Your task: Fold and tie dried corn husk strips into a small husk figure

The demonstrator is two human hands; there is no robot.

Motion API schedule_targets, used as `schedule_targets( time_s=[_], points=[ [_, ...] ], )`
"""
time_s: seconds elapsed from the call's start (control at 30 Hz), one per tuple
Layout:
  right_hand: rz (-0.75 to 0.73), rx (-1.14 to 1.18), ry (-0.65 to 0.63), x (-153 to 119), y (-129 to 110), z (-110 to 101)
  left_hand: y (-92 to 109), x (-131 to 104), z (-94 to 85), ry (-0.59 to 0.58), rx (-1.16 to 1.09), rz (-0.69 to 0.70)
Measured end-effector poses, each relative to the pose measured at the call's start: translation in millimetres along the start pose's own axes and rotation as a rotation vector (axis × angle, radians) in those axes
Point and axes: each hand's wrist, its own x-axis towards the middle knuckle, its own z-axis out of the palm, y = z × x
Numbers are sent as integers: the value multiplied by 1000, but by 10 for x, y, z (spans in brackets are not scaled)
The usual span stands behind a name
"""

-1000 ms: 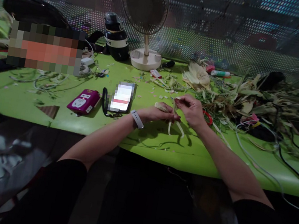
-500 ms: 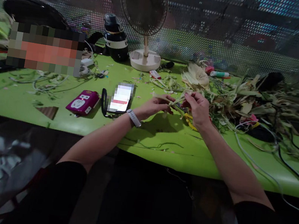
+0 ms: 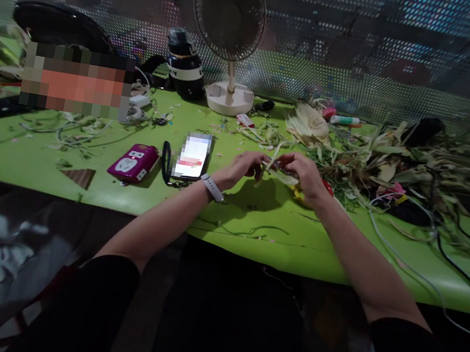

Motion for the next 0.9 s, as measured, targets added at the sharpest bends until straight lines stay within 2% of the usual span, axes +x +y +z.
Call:
schedule_targets(
  time_s=[0.1,0.23,0.43,0.67,0.9],
  points=[
    [-23,94,-29,3,14,20,0,-18,40,-44,-4,17],
    [-75,115,25,-10,18,67,-16,-17,63,-81,79,89],
    [-14,145,-103,-38,15,97,-9,-30,72,-175,87,55],
    [-59,166,-12,-3,41,94,-32,-28,33,-185,110,60],
    [-115,52,30,12,86,119,-17,-82,65,-265,115,-44]
  ],
)
